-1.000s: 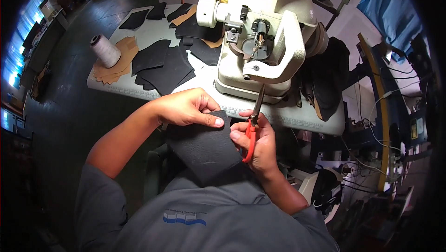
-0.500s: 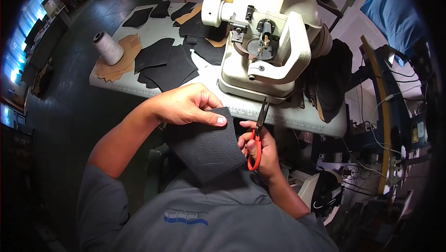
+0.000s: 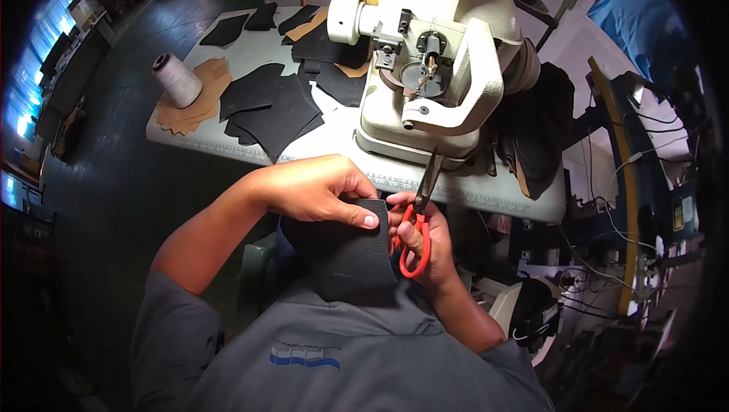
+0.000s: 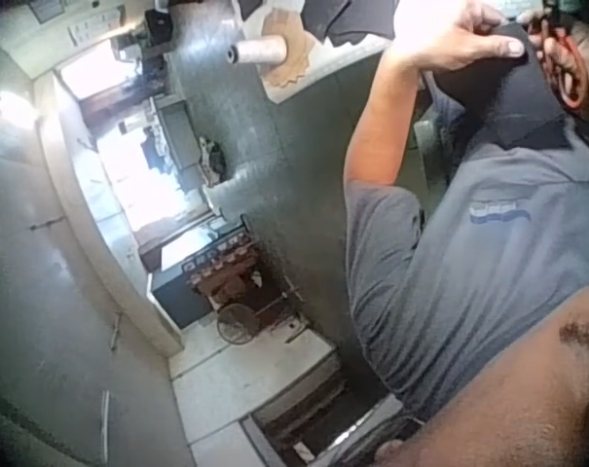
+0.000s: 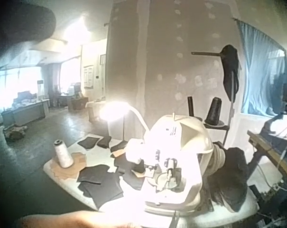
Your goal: Operating an industrial sewing machine to stitch a leather shoe component and then trimming excess material with scissors.
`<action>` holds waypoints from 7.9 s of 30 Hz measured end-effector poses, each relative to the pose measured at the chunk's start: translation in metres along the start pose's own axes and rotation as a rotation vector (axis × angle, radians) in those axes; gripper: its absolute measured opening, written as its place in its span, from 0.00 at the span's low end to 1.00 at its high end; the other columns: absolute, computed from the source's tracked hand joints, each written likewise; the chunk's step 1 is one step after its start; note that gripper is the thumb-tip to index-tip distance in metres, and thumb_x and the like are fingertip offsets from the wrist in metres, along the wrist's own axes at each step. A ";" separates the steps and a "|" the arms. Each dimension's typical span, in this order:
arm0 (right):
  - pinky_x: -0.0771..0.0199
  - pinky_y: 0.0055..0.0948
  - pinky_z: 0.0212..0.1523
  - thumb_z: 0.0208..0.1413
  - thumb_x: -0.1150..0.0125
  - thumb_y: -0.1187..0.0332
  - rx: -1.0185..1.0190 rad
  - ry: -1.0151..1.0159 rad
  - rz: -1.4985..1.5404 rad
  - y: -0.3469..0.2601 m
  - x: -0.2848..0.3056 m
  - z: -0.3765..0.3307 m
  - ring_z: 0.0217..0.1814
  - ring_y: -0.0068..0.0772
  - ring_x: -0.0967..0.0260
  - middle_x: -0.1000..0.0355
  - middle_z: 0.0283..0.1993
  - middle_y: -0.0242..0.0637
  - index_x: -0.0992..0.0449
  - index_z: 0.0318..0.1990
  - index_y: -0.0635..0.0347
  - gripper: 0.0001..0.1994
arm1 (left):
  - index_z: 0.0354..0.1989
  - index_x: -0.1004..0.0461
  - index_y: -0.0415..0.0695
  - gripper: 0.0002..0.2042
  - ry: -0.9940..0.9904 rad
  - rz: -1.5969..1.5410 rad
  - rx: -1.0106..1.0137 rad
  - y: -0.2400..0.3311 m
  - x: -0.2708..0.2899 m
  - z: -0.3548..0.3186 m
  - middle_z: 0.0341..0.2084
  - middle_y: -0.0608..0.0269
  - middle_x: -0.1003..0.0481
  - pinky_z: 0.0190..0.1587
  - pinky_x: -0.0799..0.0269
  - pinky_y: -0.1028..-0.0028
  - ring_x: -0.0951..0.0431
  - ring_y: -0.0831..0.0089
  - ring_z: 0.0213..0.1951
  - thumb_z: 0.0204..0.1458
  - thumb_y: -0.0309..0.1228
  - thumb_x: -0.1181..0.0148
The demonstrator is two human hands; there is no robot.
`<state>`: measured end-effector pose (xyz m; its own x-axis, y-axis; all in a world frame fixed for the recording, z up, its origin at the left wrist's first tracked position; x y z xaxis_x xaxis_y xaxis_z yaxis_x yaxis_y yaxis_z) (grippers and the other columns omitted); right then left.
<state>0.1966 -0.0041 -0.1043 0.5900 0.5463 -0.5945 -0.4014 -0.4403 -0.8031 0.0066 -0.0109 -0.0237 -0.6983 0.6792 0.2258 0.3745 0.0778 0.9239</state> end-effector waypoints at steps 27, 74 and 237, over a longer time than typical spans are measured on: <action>0.16 0.35 0.48 0.59 0.27 0.80 0.834 0.029 -0.547 -0.056 0.015 0.010 0.51 0.38 0.19 0.19 0.52 0.52 0.26 0.60 0.63 0.22 | 0.68 0.34 0.39 0.26 0.408 -1.491 -0.249 -0.083 -0.085 -0.001 0.56 0.53 0.20 0.64 0.23 0.57 0.18 0.64 0.57 0.62 0.23 0.35; 0.23 0.21 0.32 0.53 0.24 0.80 0.040 0.162 -0.208 -0.003 0.005 0.013 0.33 0.20 0.25 0.23 0.34 0.33 0.24 0.53 0.64 0.20 | 0.57 0.25 0.37 0.22 1.130 -0.865 -0.394 -0.058 -0.086 -0.010 0.50 0.60 0.20 0.58 0.23 0.68 0.18 0.70 0.51 0.54 0.16 0.29; 0.21 0.28 0.51 0.60 0.37 0.76 0.151 -0.268 -0.677 -0.006 -0.014 -0.017 0.48 0.27 0.18 0.16 0.47 0.44 0.23 0.58 0.73 0.19 | 0.46 0.18 0.35 0.14 0.476 -0.183 -0.176 0.007 -0.012 -0.033 0.33 0.70 0.18 0.42 0.23 0.75 0.24 0.84 0.37 0.63 0.35 0.29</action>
<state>0.2022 -0.0215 -0.0905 0.5594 0.8268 0.0585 -0.1142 0.1468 -0.9826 -0.0024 -0.0429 -0.0099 -0.9572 0.2567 0.1338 0.1416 0.0120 0.9899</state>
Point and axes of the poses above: each hand's wrist, its own z-axis towards the middle knuckle, its own x-axis out of the back of the hand, y = z × x, the point moved 5 cm from there along z, towards the middle knuckle
